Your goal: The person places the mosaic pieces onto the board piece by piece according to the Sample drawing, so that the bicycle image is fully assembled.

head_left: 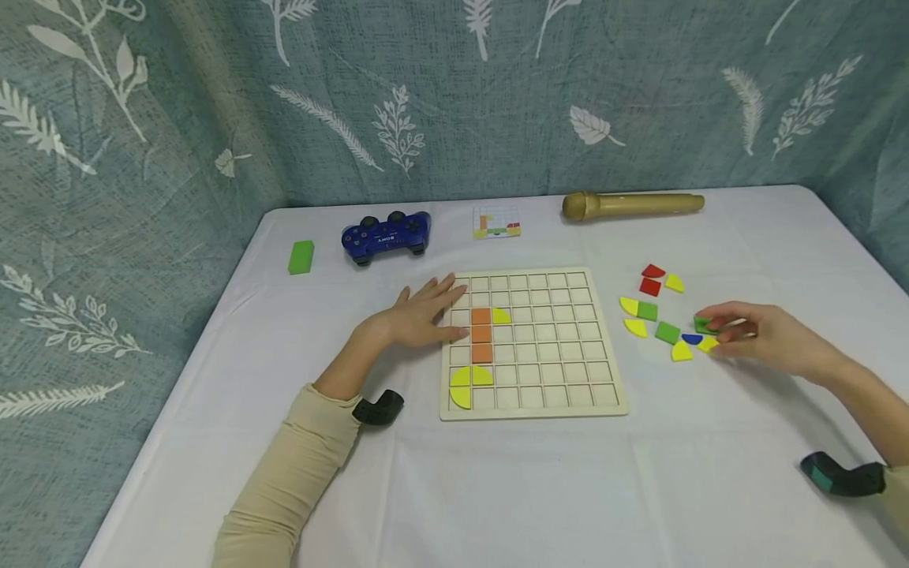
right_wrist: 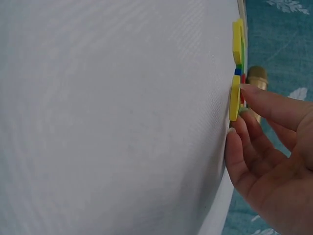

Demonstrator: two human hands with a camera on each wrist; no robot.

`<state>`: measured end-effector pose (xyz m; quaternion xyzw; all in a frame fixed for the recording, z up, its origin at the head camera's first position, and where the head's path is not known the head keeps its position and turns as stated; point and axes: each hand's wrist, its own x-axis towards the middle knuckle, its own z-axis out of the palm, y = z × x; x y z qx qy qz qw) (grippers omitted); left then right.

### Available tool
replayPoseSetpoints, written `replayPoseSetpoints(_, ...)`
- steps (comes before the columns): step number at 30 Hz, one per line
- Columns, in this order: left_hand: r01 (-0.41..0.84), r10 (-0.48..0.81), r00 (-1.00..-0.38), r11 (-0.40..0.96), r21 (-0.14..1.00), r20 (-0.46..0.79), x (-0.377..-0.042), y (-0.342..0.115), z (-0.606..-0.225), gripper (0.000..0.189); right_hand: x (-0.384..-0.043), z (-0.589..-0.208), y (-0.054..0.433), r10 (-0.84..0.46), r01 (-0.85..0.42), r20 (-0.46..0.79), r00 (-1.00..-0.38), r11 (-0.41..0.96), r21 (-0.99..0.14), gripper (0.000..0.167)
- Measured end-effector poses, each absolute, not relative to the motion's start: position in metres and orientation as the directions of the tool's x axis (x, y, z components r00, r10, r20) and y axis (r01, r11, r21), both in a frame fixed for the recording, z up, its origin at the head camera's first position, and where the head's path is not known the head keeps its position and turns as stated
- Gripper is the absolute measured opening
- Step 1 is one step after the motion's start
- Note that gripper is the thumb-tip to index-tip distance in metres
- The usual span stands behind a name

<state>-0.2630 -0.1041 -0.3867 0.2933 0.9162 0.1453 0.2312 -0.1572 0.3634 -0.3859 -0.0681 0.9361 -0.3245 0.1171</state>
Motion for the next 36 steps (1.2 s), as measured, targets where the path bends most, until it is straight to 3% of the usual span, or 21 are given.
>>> replayPoseSetpoints(10,0.473,0.607,-0.718,0.784,0.402,-0.340,-0.2634,-0.1040,-0.3860,0.082,-0.1551,-0.3871,0.3628,-0.255,-0.136,-0.124,-0.959,0.798,-0.588,0.047)
replayPoseSetpoints(29,0.477,0.612,-0.718,0.780,0.406,-0.331,-0.2641,-0.1044,-0.3872,0.080,-0.1547,-0.3873,0.3652,-0.174,-0.033,-0.192,-0.966,0.818,-0.574,0.045)
replayPoseSetpoints(36,0.480,0.612,-0.717,0.780,0.401,-0.333,-0.2647,-0.1046,-0.3885,0.080,-0.1535,-0.3807,0.3594,-0.175,0.013,-0.215,-0.961,0.748,-0.664,0.037)
